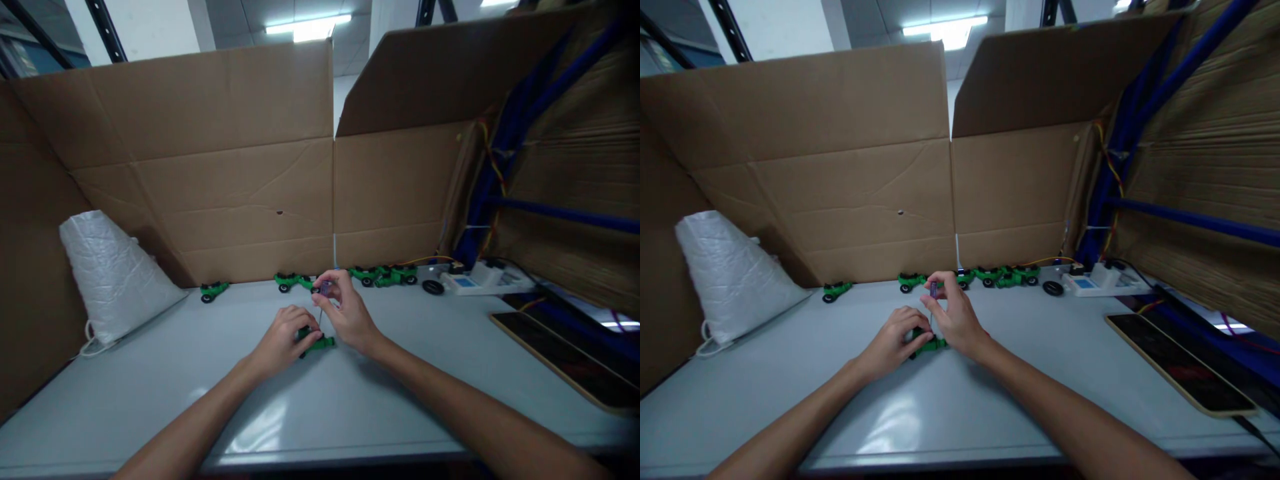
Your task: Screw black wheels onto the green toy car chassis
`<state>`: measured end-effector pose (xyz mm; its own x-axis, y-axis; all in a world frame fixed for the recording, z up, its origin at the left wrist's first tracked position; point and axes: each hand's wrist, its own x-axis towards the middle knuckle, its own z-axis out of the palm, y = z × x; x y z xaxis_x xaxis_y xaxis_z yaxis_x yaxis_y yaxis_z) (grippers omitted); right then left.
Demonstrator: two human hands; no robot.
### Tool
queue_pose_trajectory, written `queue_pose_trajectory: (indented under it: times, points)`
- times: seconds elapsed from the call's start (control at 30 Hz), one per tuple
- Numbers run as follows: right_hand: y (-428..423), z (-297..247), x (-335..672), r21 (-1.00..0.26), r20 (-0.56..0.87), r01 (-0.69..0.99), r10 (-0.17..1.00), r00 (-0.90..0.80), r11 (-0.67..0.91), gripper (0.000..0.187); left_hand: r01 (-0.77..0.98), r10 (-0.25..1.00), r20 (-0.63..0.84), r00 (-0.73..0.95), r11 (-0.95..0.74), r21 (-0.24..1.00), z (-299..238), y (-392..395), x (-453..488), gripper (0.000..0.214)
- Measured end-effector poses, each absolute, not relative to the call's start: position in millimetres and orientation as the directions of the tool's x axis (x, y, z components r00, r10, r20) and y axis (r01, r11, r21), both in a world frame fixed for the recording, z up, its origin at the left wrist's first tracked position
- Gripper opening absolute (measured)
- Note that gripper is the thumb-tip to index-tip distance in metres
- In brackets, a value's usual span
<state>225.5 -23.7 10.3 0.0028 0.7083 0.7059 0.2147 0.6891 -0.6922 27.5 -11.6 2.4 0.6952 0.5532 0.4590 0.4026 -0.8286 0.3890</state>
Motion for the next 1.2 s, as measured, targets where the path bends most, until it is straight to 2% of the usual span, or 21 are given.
queue_pose_trajectory:
  times: [0.13,0.37,0.5,0.6,0.67,0.77,0.87,0.93,1.03,1.13,1.2]
  points:
    - [-24,15,230,-0.611,0.760,0.405,0.647,0.059,0.680,0.016,0.401,0.545,0.460,0.701,-0.834,0.379,6,-10,27,0.016]
    - [-31,22,232,-0.571,0.773,0.432,0.634,-0.003,0.698,0.017,0.380,0.547,0.473,0.691,-0.831,0.407,10,-9,27,0.015]
    - [-37,27,233,-0.520,0.772,0.462,0.627,-0.107,0.719,0.031,0.356,0.561,0.456,0.691,-0.813,0.460,8,-10,29,0.019]
    - [-37,32,238,-0.426,0.764,0.581,0.620,-0.181,0.694,0.031,0.331,0.561,0.453,0.693,-0.806,0.492,9,-13,32,0.023]
    - [-36,39,241,-0.295,0.753,0.698,0.609,-0.251,0.653,0.032,0.317,0.556,0.450,0.699,-0.805,0.502,10,-15,34,0.022]
    - [-36,58,245,-0.110,0.672,0.817,0.648,-0.358,0.566,0.035,0.302,0.545,0.442,0.713,-0.807,0.508,12,-17,36,0.020]
    - [-39,85,247,-0.003,0.518,0.841,0.720,-0.462,0.541,0.023,0.290,0.543,0.439,0.716,-0.803,0.521,12,-18,37,0.020]
    - [-41,102,247,-0.007,0.435,0.791,0.714,-0.548,0.612,0.009,0.294,0.553,0.443,0.706,-0.797,0.528,10,-16,36,0.021]
    - [-40,117,243,-0.073,0.369,0.724,0.693,-0.620,0.686,0.003,0.309,0.573,0.449,0.685,-0.787,0.534,6,-14,33,0.022]
    - [-37,120,239,-0.064,0.341,0.741,0.712,-0.613,0.669,0.018,0.304,0.575,0.460,0.677,-0.787,0.536,3,-12,30,0.021]
    - [-34,120,238,-0.038,0.319,0.723,0.694,-0.645,0.690,0.014,0.310,0.573,0.447,0.687,-0.788,0.532,3,-12,29,0.021]
